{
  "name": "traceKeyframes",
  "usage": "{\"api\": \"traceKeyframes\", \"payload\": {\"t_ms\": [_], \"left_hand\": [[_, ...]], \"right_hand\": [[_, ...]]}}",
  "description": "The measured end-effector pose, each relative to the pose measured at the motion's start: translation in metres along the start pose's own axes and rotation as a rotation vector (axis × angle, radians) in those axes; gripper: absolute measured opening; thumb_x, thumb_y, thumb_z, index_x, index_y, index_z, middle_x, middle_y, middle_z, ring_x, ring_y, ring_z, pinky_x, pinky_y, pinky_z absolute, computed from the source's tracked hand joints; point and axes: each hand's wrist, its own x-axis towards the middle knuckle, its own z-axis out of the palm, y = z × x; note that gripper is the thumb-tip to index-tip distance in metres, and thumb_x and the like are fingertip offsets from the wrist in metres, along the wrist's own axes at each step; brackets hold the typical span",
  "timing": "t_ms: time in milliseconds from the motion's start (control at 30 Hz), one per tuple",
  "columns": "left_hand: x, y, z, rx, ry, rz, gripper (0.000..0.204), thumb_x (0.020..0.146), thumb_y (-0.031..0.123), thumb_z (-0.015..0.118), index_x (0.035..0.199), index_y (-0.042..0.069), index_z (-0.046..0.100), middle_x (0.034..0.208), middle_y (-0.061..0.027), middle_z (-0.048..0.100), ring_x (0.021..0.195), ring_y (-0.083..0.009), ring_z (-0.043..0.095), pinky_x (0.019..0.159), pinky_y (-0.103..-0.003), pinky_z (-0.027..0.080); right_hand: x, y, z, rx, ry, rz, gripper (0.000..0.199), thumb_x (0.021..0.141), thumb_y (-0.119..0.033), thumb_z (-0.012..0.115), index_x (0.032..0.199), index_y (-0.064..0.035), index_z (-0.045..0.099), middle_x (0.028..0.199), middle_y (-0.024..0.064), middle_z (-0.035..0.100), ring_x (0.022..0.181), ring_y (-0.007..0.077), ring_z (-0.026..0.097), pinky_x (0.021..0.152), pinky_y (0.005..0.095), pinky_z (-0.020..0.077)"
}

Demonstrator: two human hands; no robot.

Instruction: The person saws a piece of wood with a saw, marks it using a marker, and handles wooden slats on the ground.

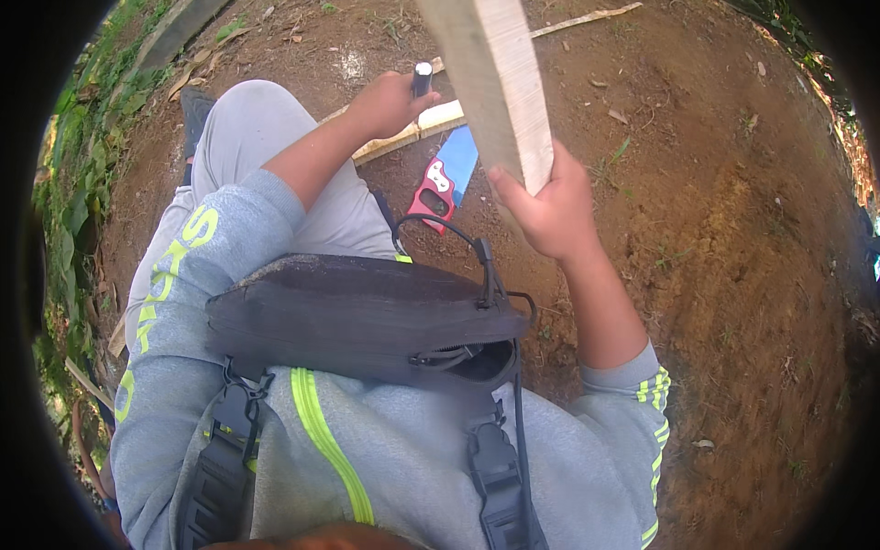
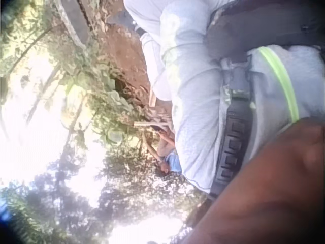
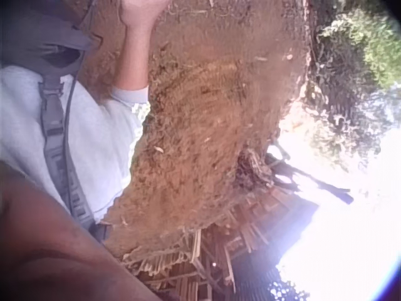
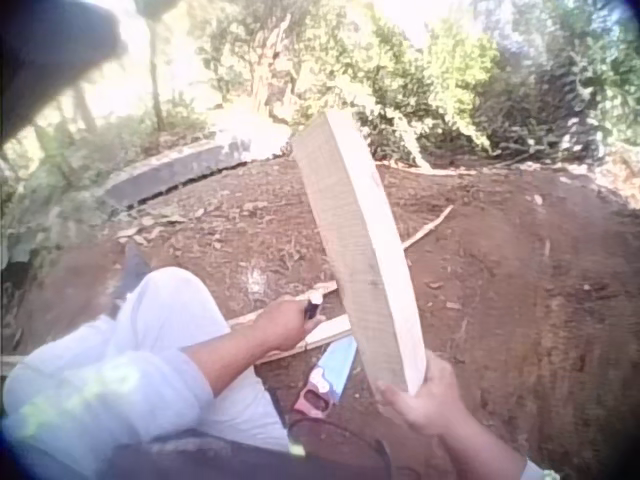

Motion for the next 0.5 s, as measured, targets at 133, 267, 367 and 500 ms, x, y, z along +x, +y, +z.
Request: {"api": "traceKeyframes", "payload": {"t_ms": [133,267,367,500], "left_hand": [[-0.003,0.000,-0.004,0.062,-0.001,0.046,0.050,0.103,0.050,0.065,0.105,0.002,0.075,0.097,-0.0250,0.074,0.097,-0.0419,0.071,0.088,-0.052,0.055],[-0.010,0.013,-0.014,0.000,-0.079,-0.089,0.043,0.102,0.047,0.067,0.102,0.005,0.076,0.099,-0.0188,0.075,0.102,-0.0386,0.070,0.090,-0.051,0.057],[-0.019,0.019,-0.002,0.107,-0.006,0.072,0.031,0.097,0.039,0.073,0.102,0.009,0.077,0.098,-0.0151,0.076,0.103,-0.0350,0.070,0.088,-0.050,0.057],[-0.038,0.026,0.020,0.287,-0.133,0.296,0.021,0.086,0.026,0.079,0.101,0.012,0.076,0.099,-0.0114,0.075,0.104,-0.0308,0.069,0.089,-0.048,0.058]], "right_hand": [[0.004,0.025,0.013,-0.111,0.019,-0.082,0.046,0.089,-0.022,0.081,0.124,0.0047,0.069,0.105,0.0184,0.079,0.097,0.0278,0.077,0.086,0.0394,0.0585],[-0.001,0.053,0.008,-0.248,-0.021,0.218,0.047,0.090,-0.024,0.080,0.124,0.0064,0.068,0.111,0.0198,0.077,0.099,0.0273,0.076,0.088,0.0388,0.0579],[-0.013,0.076,-0.010,0.002,0.132,0.109,0.042,0.093,-0.021,0.080,0.121,0.0083,0.067,0.110,0.0166,0.076,0.097,0.0204,0.072,0.087,0.0361,0.0570],[-0.020,0.096,-0.029,0.052,0.273,0.110,0.041,0.094,-0.024,0.079,0.120,0.0063,0.068,0.107,0.0155,0.077,0.096,0.0207,0.073,0.086,0.0366,0.0570]]}}
